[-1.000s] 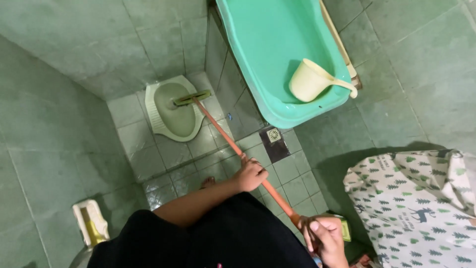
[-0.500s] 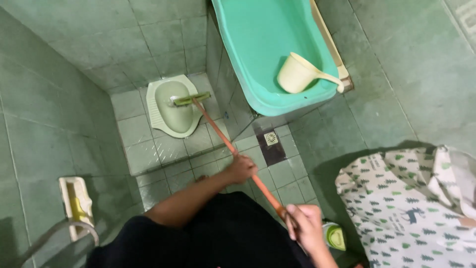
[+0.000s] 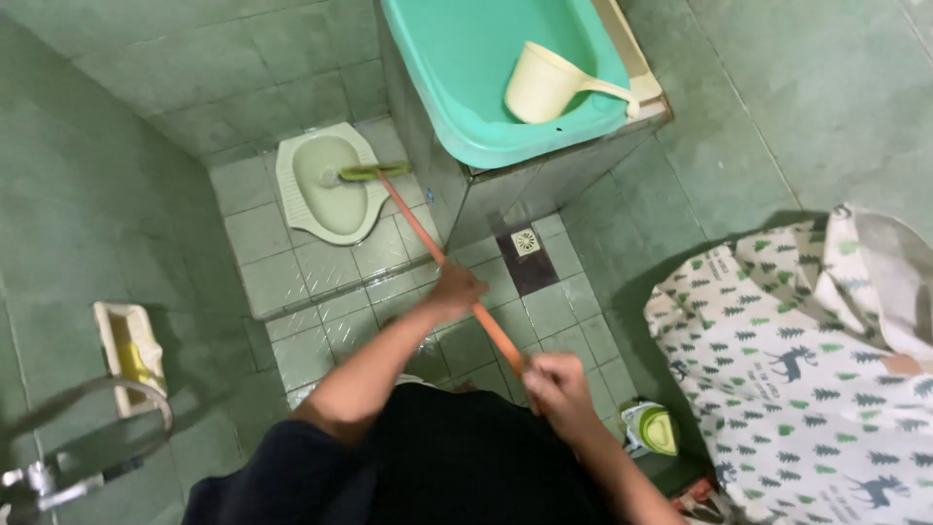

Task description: The person scrubs a squat toilet with a long-handled brush, repeatedly dipping it into a yellow bucket of water. The person also briefly moves the bucket to reposition it before continuing to scrub the toilet bowl and surrounding floor area.

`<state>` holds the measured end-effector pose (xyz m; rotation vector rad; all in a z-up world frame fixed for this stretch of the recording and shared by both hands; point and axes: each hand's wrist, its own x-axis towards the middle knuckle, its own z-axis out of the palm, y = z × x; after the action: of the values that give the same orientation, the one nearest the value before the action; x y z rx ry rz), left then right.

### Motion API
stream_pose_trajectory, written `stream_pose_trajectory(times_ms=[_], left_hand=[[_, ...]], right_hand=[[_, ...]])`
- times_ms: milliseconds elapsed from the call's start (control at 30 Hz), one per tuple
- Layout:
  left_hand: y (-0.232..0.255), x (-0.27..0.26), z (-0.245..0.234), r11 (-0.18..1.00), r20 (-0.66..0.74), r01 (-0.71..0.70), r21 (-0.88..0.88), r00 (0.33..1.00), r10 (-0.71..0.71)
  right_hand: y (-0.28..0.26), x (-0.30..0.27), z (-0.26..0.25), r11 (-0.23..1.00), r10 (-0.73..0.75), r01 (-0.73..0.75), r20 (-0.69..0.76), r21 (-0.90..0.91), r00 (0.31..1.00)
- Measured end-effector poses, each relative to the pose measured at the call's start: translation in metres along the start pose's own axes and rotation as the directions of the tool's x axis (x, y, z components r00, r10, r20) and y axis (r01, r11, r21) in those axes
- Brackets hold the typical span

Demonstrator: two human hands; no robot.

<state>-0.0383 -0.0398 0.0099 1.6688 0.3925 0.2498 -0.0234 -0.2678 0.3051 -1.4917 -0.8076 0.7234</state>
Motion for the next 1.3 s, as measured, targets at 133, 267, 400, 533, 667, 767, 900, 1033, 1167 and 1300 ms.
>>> stream_pose_trajectory(times_ms=[133, 267, 400, 533, 667, 767, 900, 1033, 1167, 1300], left_hand=[[0.066, -0.05, 0.034, 0.936, 0.022, 0.086, 0.342, 0.995, -0.099], [-0.012, -0.009, 0.024, 0.982, -0.148, -0.039, 0.187, 0.987, 0.067], [-0.045, 0.028, -0.006, 0.381, 0.044, -0.418, 0.825, 0.719, 0.694], [-0.014, -0.013, 0.044, 0.6, -0.096, -0.308, 0.739, 0.832, 0.546], [0.105, -0.067, 0.048, 0.976, -0.098, 0.017, 0.215, 0.995, 0.004], [-0.046, -0.006, 0.044, 0.442, 0.033, -0.309, 0.842, 0.848, 0.529], [-0.046, 0.034, 0.011, 0.478, 0.01, -0.256, 0.841, 0.889, 0.459], [-0.036, 0.019, 0.035, 0.472, 0.168, -0.3, 0.829, 0.939, 0.3], [0.084, -0.048, 0.049, 0.906, 0.126, -0.049, 0.42, 0.992, -0.005], [0.033, -0.016, 0.023, 0.982, -0.036, 0.164, 0.092, 0.986, -0.161]], right_hand=[[-0.016, -0.039, -0.018, 0.999, 0.0, 0.005, 0.084, -0.05, 0.996], [0.038, -0.011, -0.005, 0.99, -0.035, 0.042, 0.052, -0.131, 0.998], [0.036, 0.01, -0.006, 0.977, -0.154, 0.17, 0.123, -0.13, 0.98], [-0.013, -0.034, -0.017, 0.917, -0.222, 0.282, 0.227, -0.283, 0.948], [-0.044, -0.048, -0.007, 0.764, -0.443, 0.539, 0.318, -0.356, 0.838], [0.003, -0.021, -0.011, 0.805, -0.238, 0.394, 0.366, -0.445, 0.9], [0.041, 0.012, -0.013, 0.857, -0.125, 0.267, 0.326, -0.441, 0.937], [0.046, -0.014, -0.034, 0.876, -0.127, 0.236, 0.27, -0.422, 0.955], [0.0, -0.046, -0.055, 0.903, 0.03, 0.071, 0.228, -0.423, 0.973], [0.011, -0.003, -0.023, 0.862, -0.04, 0.185, 0.301, -0.472, 0.953]])
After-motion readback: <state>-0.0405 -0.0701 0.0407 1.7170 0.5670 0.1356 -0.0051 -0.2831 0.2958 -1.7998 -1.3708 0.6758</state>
